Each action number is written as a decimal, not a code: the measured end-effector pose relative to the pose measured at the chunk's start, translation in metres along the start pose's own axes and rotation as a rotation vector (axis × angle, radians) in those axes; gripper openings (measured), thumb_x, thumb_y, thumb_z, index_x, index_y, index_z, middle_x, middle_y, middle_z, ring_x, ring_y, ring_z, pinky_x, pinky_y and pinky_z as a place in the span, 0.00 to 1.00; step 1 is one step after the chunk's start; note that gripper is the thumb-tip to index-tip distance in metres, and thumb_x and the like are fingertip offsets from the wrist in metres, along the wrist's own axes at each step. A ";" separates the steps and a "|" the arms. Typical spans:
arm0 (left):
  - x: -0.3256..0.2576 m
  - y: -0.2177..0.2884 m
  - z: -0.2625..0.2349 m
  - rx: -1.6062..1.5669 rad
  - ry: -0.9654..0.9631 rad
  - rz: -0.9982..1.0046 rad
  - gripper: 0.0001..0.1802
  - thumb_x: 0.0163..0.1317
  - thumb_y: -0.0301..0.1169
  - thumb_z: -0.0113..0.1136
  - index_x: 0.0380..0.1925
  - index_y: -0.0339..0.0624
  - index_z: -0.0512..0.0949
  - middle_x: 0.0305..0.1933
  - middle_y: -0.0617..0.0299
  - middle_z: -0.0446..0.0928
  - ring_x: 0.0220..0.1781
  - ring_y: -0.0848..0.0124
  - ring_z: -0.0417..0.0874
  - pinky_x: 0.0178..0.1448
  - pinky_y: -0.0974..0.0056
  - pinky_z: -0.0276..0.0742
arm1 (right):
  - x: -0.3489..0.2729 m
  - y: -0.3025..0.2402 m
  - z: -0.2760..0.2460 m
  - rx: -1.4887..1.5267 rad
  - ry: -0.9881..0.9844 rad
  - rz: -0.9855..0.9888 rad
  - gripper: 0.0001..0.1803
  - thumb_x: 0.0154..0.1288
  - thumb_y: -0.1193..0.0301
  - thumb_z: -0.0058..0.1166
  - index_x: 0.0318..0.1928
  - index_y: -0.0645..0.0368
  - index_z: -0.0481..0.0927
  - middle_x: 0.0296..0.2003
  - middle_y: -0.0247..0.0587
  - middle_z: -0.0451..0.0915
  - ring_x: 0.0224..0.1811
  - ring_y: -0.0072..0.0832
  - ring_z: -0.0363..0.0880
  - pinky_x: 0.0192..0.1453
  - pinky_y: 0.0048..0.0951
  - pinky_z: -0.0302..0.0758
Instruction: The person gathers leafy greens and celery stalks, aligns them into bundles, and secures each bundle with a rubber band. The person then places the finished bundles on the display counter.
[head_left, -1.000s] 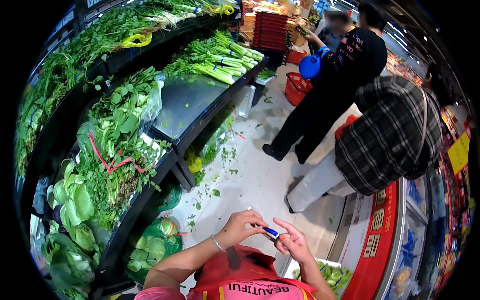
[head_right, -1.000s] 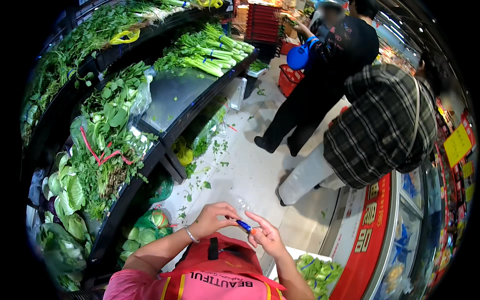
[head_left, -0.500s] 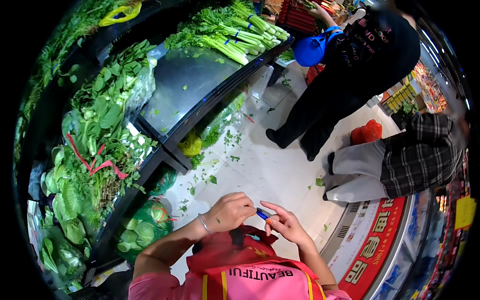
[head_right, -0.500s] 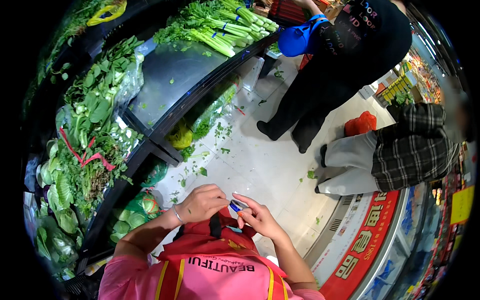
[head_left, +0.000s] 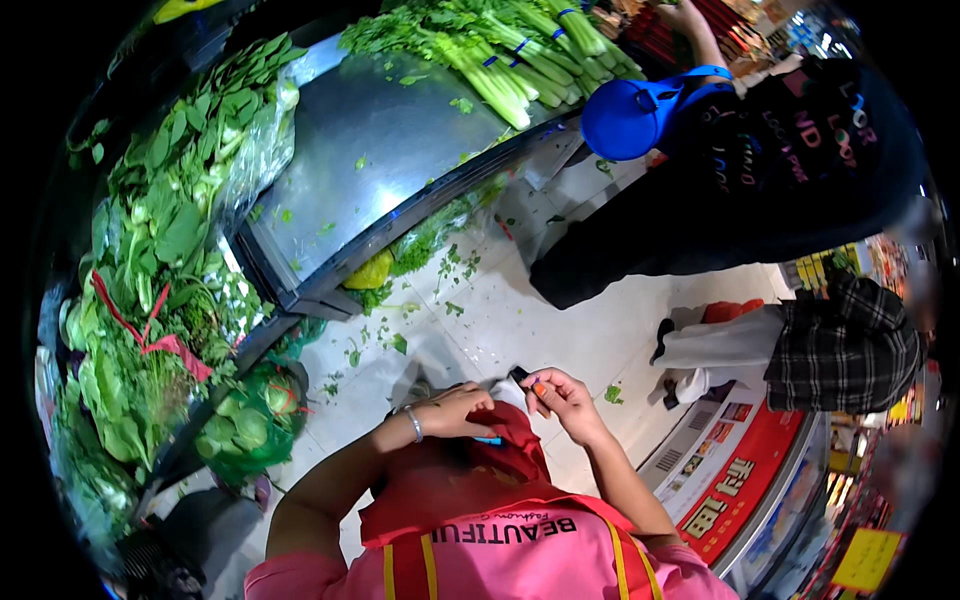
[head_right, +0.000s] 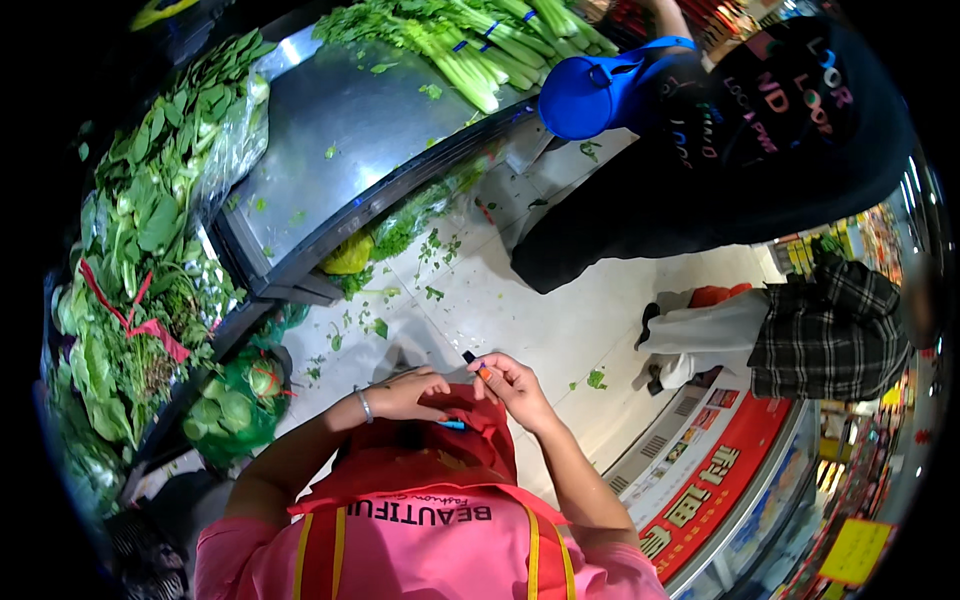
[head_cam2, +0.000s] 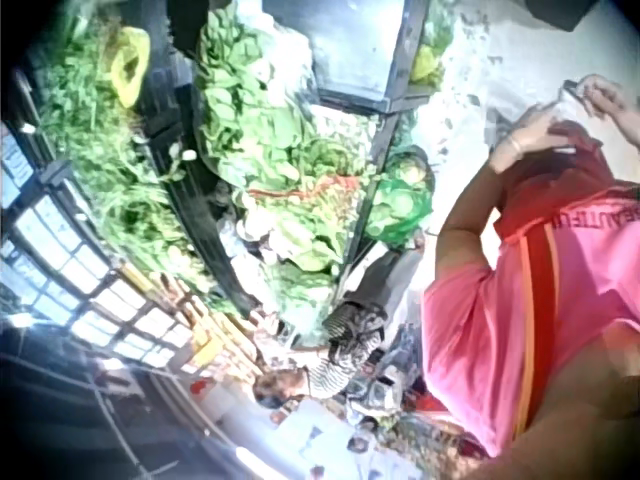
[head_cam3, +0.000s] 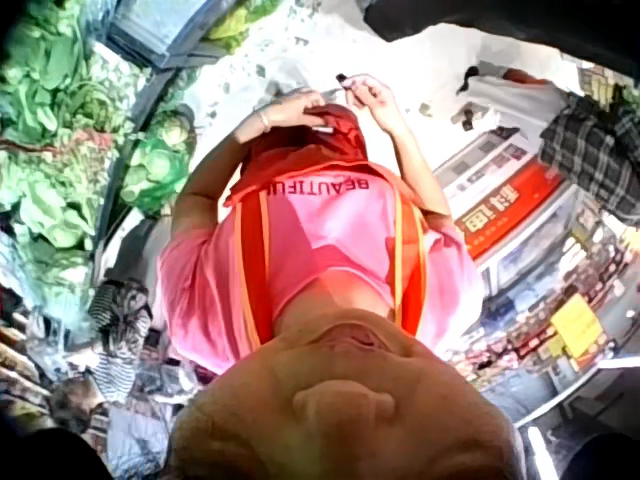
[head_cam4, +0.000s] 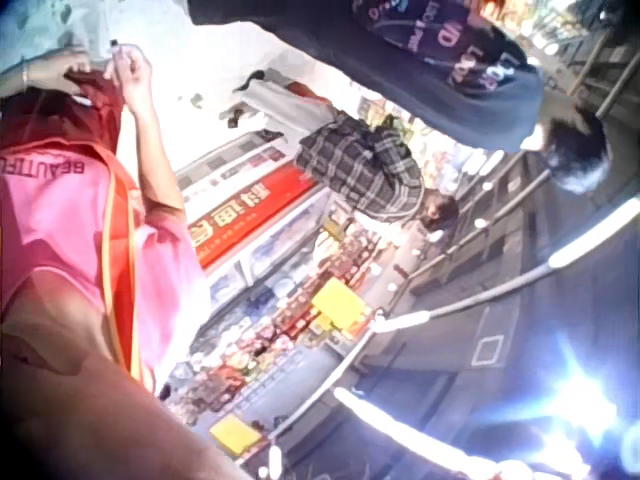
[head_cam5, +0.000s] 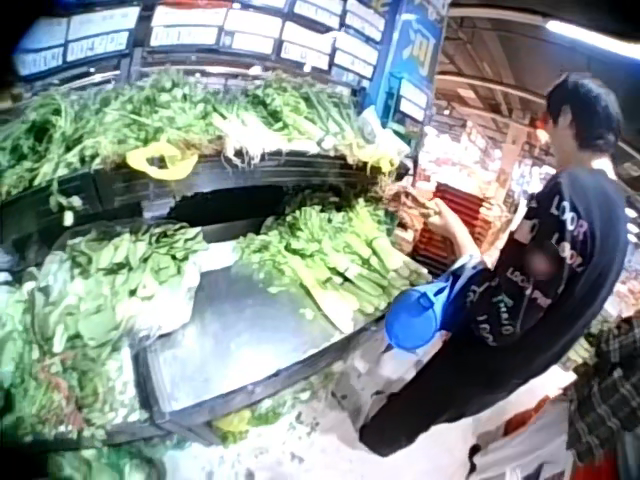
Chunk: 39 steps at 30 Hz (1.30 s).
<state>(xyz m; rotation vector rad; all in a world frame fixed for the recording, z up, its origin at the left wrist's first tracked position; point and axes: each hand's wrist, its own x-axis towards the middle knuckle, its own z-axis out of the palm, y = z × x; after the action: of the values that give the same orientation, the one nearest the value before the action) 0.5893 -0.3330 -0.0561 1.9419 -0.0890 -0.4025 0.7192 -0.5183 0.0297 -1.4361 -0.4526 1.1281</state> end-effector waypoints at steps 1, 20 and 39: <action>0.006 -0.011 0.016 0.030 -0.055 -0.019 0.23 0.49 0.43 0.63 0.43 0.44 0.71 0.40 0.56 0.68 0.44 0.61 0.72 0.48 0.59 0.69 | 0.006 -0.003 -0.013 -0.102 -0.059 -0.008 0.09 0.67 0.74 0.43 0.43 0.63 0.75 0.26 0.30 0.73 0.29 0.15 0.68 0.36 0.17 0.66; 0.073 0.082 0.163 0.158 0.907 -0.493 0.14 0.39 0.20 0.60 0.30 0.45 0.75 0.33 0.59 0.75 0.39 0.59 0.76 0.42 0.61 0.72 | 0.011 -0.023 -0.132 -0.302 -1.022 -0.173 0.08 0.61 0.83 0.46 0.37 0.65 0.78 0.37 0.40 0.77 0.40 0.27 0.75 0.46 0.24 0.71; -0.033 0.136 0.354 -1.208 2.035 0.150 0.13 0.63 0.39 0.50 0.41 0.42 0.68 0.31 0.65 0.71 0.30 0.72 0.73 0.32 0.66 0.73 | -0.070 0.165 -0.078 -1.558 -1.800 -0.028 0.20 0.50 0.78 0.42 0.45 0.60 0.77 0.39 0.51 0.79 0.41 0.41 0.77 0.48 0.37 0.71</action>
<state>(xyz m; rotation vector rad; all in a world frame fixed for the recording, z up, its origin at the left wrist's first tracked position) 0.4618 -0.6922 -0.0466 0.4173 1.0362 1.3778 0.6973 -0.6554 -0.1078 -0.9517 -3.0596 1.8978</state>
